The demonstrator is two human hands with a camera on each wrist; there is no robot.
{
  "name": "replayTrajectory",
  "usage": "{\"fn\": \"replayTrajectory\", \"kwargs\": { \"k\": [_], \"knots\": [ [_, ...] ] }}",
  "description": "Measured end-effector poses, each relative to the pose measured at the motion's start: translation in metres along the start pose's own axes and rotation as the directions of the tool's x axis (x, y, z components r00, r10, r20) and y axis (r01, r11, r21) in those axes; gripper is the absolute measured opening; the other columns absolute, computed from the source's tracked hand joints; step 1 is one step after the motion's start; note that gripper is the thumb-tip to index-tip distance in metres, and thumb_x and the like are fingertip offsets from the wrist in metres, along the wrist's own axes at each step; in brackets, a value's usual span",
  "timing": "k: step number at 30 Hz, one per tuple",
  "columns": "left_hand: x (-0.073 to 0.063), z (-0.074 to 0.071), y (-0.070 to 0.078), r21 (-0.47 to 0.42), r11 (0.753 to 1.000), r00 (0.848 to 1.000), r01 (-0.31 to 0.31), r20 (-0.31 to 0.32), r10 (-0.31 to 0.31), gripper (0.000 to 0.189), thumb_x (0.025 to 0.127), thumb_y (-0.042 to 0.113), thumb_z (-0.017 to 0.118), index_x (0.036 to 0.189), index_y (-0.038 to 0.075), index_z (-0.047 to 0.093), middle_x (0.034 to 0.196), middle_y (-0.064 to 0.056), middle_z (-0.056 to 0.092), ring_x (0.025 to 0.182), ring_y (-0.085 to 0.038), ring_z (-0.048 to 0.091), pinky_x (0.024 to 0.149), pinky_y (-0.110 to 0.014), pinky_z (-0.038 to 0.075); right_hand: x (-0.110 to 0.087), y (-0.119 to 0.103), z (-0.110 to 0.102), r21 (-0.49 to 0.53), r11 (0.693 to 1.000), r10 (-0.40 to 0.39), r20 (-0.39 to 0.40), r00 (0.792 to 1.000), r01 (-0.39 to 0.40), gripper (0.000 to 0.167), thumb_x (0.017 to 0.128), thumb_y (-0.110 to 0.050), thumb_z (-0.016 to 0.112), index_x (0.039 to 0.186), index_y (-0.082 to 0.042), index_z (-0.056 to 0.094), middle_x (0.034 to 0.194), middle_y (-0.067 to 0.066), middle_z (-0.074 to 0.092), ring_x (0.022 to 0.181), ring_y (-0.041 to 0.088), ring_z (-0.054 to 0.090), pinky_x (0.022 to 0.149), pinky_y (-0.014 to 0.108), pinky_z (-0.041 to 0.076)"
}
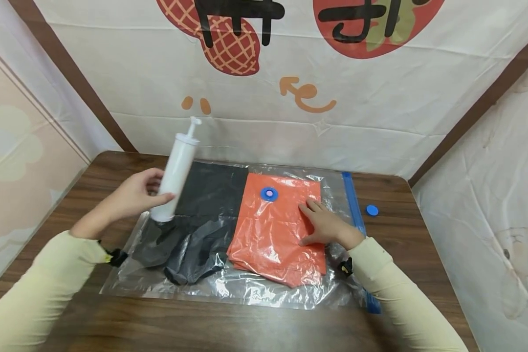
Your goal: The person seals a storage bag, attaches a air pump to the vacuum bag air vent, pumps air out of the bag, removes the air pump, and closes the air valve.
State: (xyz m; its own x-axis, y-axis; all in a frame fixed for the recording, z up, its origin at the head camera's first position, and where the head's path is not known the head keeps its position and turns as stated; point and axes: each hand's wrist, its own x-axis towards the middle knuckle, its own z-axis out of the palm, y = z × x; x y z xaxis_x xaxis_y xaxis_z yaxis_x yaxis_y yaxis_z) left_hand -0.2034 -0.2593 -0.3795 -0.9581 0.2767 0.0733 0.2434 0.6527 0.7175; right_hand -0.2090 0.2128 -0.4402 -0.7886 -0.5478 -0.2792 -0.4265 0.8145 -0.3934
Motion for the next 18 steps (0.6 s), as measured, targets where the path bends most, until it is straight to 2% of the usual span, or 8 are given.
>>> {"fn": "replayTrajectory", "kwargs": {
  "k": [4,8,11,14,18],
  "knots": [
    [-0.030,-0.029,-0.028,0.089,0.994,0.997,0.070,0.002,-0.071,0.051,0.090,0.016,0.077,0.123,-0.015,0.053,0.109,-0.030,0.067,0.097,-0.039,0.069,0.076,-0.033,0.055,0.002,0.001,0.000,-0.010,1.000,-0.008,0.002,1.000,0.008,0.103,0.085,-0.041,0.082,0.158,0.005,0.025,0.163,0.033,0.014,0.148,0.055,0.015,0.113,0.067,0.027],
    [-0.053,-0.057,-0.056,0.222,0.965,0.990,0.138,-0.001,-0.141,0.055,0.091,0.023,0.077,0.121,-0.018,0.053,0.106,-0.033,0.067,0.095,-0.043,0.068,0.074,-0.038,0.053,0.004,-0.001,0.000,-0.027,1.000,-0.005,0.004,1.000,0.005,0.103,0.085,-0.041,0.083,0.158,0.005,0.026,0.162,0.034,0.015,0.148,0.055,0.015,0.113,0.066,0.028],
    [-0.065,-0.076,-0.072,0.283,0.940,0.980,0.189,0.005,-0.198,0.058,0.092,0.025,0.075,0.118,-0.021,0.051,0.102,-0.036,0.066,0.092,-0.046,0.066,0.072,-0.042,0.053,0.002,-0.001,0.002,-0.029,0.999,0.019,0.014,1.000,-0.019,0.103,0.085,-0.041,0.082,0.158,0.004,0.025,0.163,0.033,0.014,0.148,0.054,0.015,0.113,0.066,0.029],
    [-0.073,-0.090,-0.084,0.308,0.922,0.966,0.234,0.038,-0.257,0.059,0.093,0.024,0.072,0.115,-0.025,0.047,0.097,-0.038,0.063,0.088,-0.048,0.065,0.069,-0.044,0.054,0.001,-0.001,0.005,-0.024,0.999,0.039,0.026,0.999,-0.039,0.103,0.086,-0.041,0.082,0.159,0.002,0.024,0.164,0.031,0.014,0.149,0.054,0.014,0.113,0.066,0.029],
    [-0.082,-0.098,-0.095,0.357,0.893,0.945,0.273,0.074,-0.318,0.058,0.092,0.023,0.071,0.109,-0.027,0.046,0.095,-0.039,0.062,0.085,-0.046,0.065,0.069,-0.046,0.054,0.002,-0.001,0.007,-0.029,0.999,0.033,0.030,0.999,-0.032,0.103,0.086,-0.042,0.081,0.159,0.002,0.023,0.164,0.031,0.013,0.149,0.053,0.014,0.112,0.066,0.031]
  ]
}}
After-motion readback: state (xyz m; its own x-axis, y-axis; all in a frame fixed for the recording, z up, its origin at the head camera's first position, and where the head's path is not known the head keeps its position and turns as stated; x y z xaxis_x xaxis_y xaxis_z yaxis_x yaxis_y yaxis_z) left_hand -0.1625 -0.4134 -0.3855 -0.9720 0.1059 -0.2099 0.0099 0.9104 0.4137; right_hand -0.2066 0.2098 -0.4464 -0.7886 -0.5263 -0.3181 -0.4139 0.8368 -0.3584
